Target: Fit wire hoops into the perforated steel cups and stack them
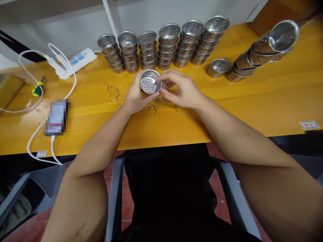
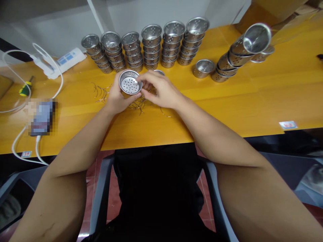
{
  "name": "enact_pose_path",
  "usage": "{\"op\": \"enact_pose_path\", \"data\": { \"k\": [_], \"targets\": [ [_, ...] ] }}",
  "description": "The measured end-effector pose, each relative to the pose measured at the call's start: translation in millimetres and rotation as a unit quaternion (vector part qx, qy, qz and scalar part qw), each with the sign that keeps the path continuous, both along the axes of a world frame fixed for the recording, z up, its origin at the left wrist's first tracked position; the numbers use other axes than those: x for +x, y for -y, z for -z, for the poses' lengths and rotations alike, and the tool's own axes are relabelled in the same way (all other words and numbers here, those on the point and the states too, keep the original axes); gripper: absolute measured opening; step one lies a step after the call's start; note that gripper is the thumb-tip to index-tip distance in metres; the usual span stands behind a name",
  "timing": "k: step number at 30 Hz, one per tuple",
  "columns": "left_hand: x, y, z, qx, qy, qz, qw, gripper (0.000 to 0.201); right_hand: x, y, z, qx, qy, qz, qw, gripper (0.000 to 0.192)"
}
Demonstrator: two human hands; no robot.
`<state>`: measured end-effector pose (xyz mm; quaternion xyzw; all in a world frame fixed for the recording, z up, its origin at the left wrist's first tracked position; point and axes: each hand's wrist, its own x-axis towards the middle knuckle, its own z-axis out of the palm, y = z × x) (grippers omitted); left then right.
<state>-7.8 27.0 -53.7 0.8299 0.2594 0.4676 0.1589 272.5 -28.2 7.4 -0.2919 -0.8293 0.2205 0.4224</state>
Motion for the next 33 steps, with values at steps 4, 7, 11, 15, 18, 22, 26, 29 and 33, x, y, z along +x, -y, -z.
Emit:
{"op": "enact_pose_path", "data": {
  "k": [4,7,11,15,18,22,26,29,33],
  "targets": [
    [-1,0,0.0,-0.014,-0.001,-0.012,1.000,0.105,19,-7,-6.0,-0.048,0.004,0.046,0.998,0.053],
    [-1,1,-0.5,-0.023,0.003,-0.015,1.000,0.101,37,-11,-13.4,-0.111,0.081,0.020,0.990,0.039],
    [-2,-1,1.3,-0.029,0.008,-0.027,0.999,0.101,41,-14,-12.1,-0.139,0.191,-0.021,0.972,0.034],
    [-2,-5,3.7,-0.038,0.014,-0.045,0.998,0.099,21,-12,-1.2,-0.100,0.233,0.007,0.967,0.029],
    [-1,-4,3.5,-0.048,0.008,-0.049,0.998,0.099,6,-8,3.2,-0.094,0.254,0.034,0.962,0.018],
    [-1,-1,1.5,-0.049,0.006,-0.047,0.998,0.099,0,-3,4.6,-0.079,0.285,0.081,0.952,0.017],
    [-2,-1,1.2,-0.049,0.002,-0.047,0.998,0.097,4,-4,6.2,-0.055,0.270,0.093,0.957,0.013],
    [-3,-3,2.7,-0.047,0.004,-0.044,0.998,0.097,8,-4,3.9,-0.045,0.228,0.081,0.969,0.011],
    [-4,-4,4.6,-0.041,0.009,-0.046,0.998,0.099,12,-4,-3.1,-0.040,0.159,0.069,0.984,0.012]
  ]
}}
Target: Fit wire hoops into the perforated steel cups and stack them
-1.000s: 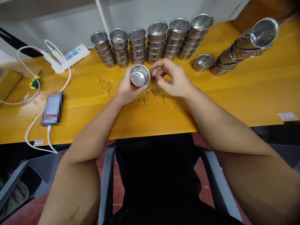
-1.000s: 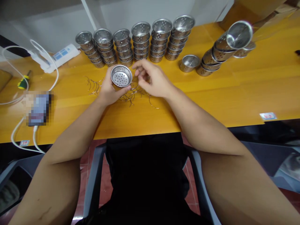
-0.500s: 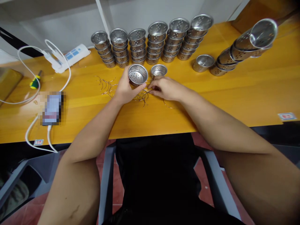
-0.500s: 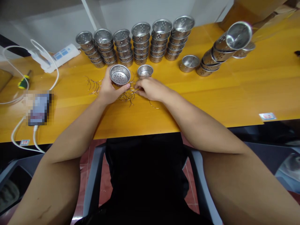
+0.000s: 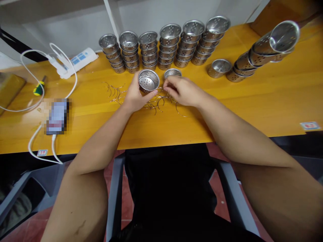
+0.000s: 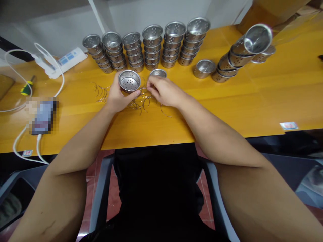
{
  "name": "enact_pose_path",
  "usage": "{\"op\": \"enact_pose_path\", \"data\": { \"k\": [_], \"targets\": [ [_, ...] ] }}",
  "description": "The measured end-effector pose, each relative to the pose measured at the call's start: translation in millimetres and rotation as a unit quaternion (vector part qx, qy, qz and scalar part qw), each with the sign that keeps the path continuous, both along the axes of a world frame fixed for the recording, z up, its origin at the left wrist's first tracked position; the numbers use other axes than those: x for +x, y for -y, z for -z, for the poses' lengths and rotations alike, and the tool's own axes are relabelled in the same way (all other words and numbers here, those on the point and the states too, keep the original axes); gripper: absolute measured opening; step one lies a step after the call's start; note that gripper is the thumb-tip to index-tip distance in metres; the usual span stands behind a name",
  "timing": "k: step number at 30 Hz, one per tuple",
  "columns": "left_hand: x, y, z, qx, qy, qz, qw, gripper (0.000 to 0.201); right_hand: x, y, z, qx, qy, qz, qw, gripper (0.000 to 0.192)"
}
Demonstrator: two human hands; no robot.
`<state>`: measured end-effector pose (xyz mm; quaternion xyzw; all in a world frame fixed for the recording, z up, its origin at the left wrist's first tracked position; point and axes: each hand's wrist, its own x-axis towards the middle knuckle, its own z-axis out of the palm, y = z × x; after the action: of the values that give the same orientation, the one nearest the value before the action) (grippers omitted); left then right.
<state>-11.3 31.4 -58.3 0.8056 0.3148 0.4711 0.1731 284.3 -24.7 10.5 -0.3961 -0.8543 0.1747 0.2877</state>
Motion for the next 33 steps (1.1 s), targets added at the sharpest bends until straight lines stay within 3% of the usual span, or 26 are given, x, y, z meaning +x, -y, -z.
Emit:
{"op": "enact_pose_path", "data": {
  "k": [8,11,22,28,33],
  "targets": [
    [2,5,-3.5,-0.004,0.002,-0.004,1.000,0.100,4,-11,8.3,-0.085,-0.169,0.029,0.981,0.069],
    [4,5,-4.1,0.001,0.011,-0.009,1.000,0.098,3,-14,8.2,-0.105,-0.206,0.035,0.972,0.080],
    [3,12,-10.0,-0.003,-0.002,0.026,1.000,0.097,-2,-3,-5.4,-0.124,-0.228,0.065,0.964,0.088],
    [4,8,-3.6,-0.010,0.016,0.019,1.000,0.104,-4,-4,-7.5,-0.110,-0.214,0.049,0.969,0.086],
    [6,8,-9.7,-0.010,0.007,-0.006,1.000,0.113,-6,1,-11.4,-0.124,-0.207,0.059,0.969,0.086]
  ]
}}
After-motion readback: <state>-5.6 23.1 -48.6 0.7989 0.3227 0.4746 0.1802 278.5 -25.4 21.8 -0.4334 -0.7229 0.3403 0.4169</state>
